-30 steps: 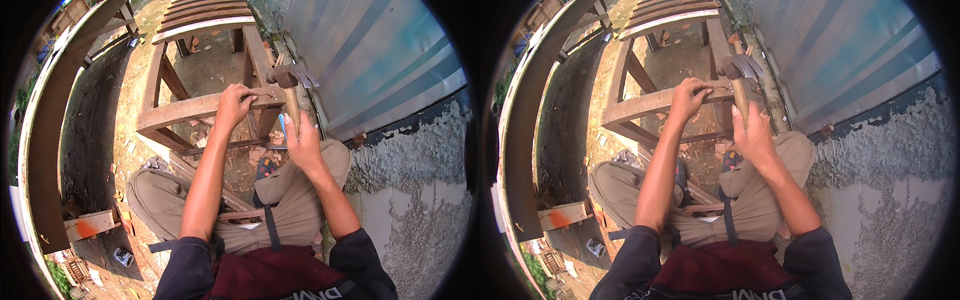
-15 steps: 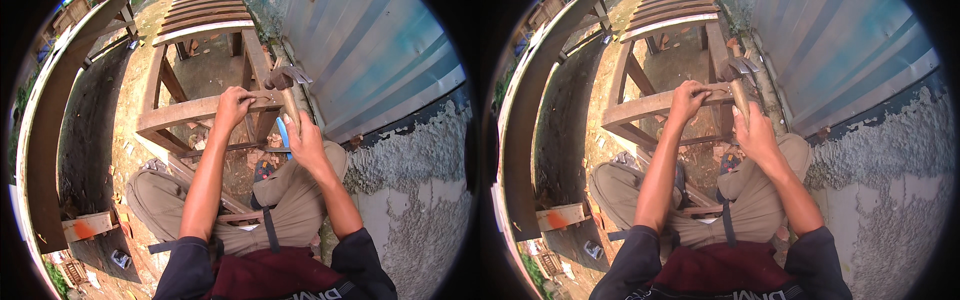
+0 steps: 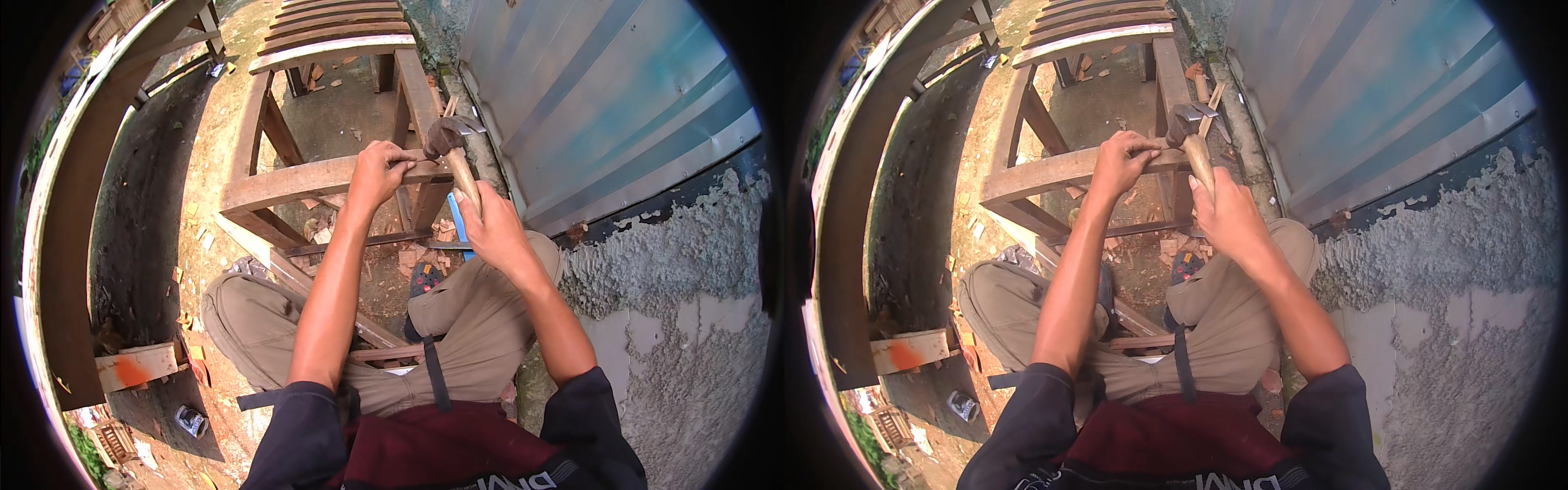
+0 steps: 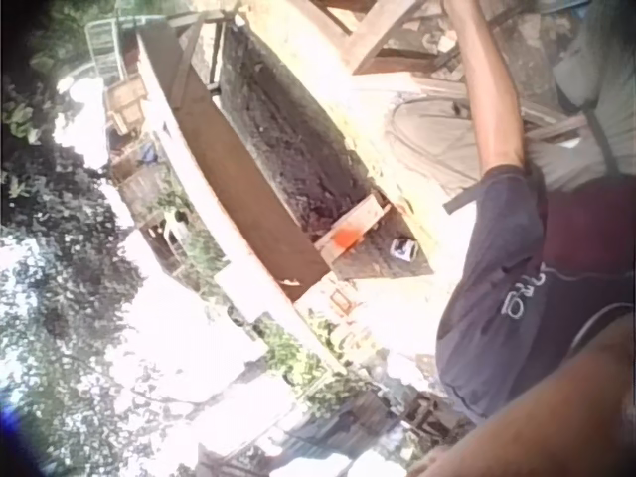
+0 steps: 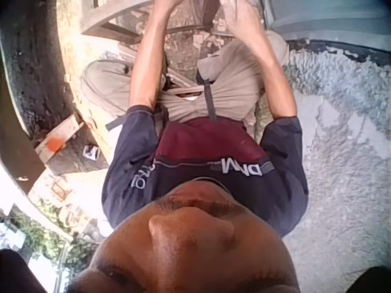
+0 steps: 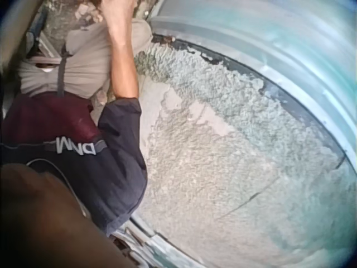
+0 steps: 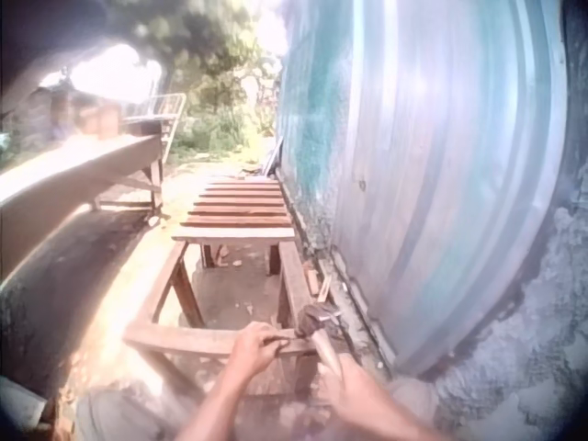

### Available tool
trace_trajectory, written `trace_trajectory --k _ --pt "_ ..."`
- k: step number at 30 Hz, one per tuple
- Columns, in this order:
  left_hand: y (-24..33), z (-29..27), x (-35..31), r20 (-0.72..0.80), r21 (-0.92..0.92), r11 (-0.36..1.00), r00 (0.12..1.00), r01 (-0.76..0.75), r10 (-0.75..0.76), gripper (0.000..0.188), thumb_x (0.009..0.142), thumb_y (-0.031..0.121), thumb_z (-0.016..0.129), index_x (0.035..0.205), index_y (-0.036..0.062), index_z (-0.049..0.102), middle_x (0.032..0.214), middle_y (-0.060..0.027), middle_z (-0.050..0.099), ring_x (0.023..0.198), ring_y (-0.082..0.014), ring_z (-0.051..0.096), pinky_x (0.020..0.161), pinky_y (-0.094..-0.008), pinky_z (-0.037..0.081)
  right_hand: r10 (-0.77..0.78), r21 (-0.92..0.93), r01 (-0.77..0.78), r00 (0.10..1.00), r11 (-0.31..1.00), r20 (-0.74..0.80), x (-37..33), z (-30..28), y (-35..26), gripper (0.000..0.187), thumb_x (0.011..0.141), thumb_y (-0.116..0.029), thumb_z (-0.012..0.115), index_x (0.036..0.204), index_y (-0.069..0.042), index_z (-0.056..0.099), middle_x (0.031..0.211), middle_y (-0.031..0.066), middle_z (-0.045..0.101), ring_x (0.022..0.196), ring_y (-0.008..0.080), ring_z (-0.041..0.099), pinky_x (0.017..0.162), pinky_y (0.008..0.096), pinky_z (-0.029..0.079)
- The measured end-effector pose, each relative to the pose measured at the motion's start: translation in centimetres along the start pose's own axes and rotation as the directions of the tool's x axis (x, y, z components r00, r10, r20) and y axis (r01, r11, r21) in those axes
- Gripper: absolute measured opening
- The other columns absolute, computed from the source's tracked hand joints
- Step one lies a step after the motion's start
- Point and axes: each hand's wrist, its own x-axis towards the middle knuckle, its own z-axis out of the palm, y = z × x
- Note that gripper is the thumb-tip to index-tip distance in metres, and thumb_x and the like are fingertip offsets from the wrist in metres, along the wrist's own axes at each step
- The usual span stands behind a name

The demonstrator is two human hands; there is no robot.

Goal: The person hammers nails into a wooden frame using a hammer. They repeatedly pick up nails and drive them into the wood, occasionally adjusting the frame's position.

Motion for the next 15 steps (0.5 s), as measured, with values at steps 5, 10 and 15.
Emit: trace_trajectory --k 5,10,15 --pt "-0.2 0.0 -0.1 -0.021 -0.032 0.999 1.000 -0.010 0.009 0.015 0.082 0.010 0.081 0.096 0.0053 0.082 0.089 -0.0115 0.074 0.088 -0.0280 0.066 0.081 -0.0389 0.053 -0.082 0.112 0.110 0.970 0.988 -0.229 -0.3 1.2 -1.0 0.032 0.106 -0.028 0.055 0.104 0.005 0.053 0.070 0.0275 0.064 0.071 0.0503 0.066 0.065 0.0554 0.048" --pt "-0.3 -0.2 -0.5 0.000 -0.007 1.000 1.000 0.009 -0.009 0.014 0.082 0.010 0.080 0.096 0.0053 0.081 0.088 -0.0116 0.073 0.088 -0.0284 0.066 0.081 -0.0385 0.052 -0.034 0.025 0.037 0.996 0.999 -0.086 0.2 0.0 -0.3 0.030 0.105 -0.026 0.056 0.105 0.003 0.053 0.073 0.0296 0.064 0.074 0.0511 0.066 0.065 0.0545 0.048" --pt "-0.1 0.2 0.0 -0.014 0.011 1.000 1.000 -0.024 0.024 0.015 0.082 0.009 0.080 0.096 0.0055 0.082 0.086 -0.0115 0.072 0.087 -0.0287 0.065 0.080 -0.0391 0.051 0.010 -0.036 -0.012 0.999 0.999 -0.039 -0.1 1.9 2.0 0.031 0.105 -0.026 0.057 0.104 0.005 0.053 0.076 0.0294 0.066 0.077 0.0514 0.067 0.068 0.0552 0.049"
